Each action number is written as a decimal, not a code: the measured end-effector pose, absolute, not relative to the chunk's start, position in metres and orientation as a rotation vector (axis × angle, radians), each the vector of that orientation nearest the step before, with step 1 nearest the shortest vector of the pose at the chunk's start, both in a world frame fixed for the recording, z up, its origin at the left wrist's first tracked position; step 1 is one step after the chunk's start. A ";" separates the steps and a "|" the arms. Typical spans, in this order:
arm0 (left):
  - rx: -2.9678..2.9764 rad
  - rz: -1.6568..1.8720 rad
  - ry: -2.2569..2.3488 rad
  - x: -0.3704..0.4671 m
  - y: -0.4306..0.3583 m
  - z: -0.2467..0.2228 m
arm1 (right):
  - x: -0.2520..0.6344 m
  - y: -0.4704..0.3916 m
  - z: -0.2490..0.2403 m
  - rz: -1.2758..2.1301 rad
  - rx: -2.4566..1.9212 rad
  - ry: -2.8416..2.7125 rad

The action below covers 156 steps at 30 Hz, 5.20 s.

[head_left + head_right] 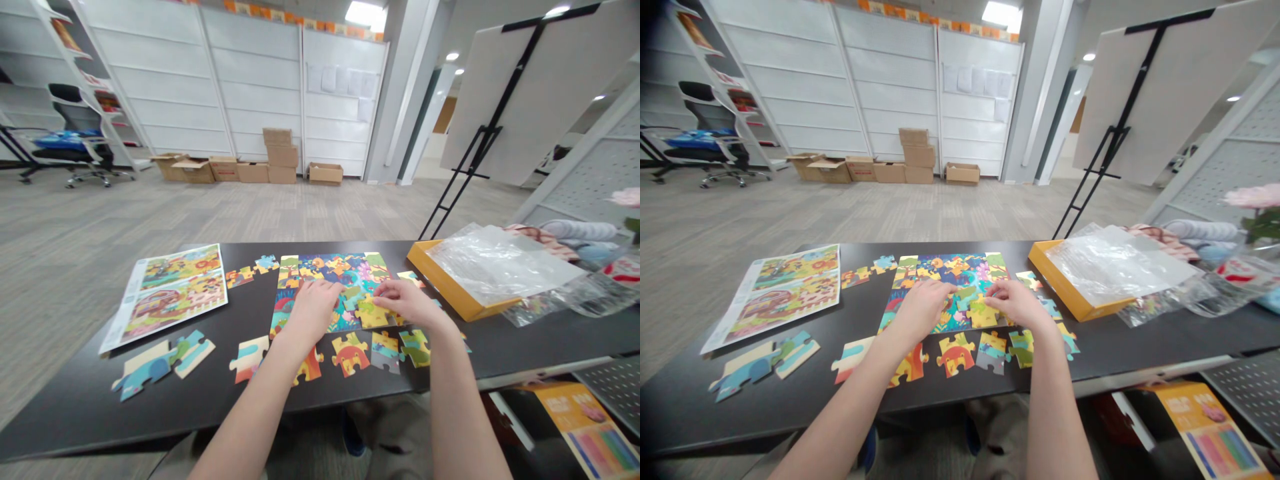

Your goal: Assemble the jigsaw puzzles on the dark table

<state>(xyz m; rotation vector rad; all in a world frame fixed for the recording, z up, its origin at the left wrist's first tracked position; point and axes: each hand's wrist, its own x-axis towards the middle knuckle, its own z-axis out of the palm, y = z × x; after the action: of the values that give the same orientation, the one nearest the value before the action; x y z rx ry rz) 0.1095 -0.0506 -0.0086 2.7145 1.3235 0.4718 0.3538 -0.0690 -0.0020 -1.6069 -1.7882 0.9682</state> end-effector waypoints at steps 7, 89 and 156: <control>2.707 0.461 1.165 0.112 -0.056 -0.015 | 0.367 -0.069 -0.004 0.884 -1.599 -1.722; 2.357 0.246 1.377 -0.009 -0.049 0.011 | 0.265 -0.072 0.008 1.127 -1.349 -1.847; 2.528 0.169 1.300 0.014 -0.067 0.014 | 0.339 -0.072 0.000 0.485 -1.763 -2.084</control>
<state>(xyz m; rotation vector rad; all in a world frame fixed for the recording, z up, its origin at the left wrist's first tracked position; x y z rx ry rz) 0.0139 -0.0670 0.0136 2.5284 1.2998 0.1687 0.3390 -0.0724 0.0004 -1.7635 -2.0843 0.4848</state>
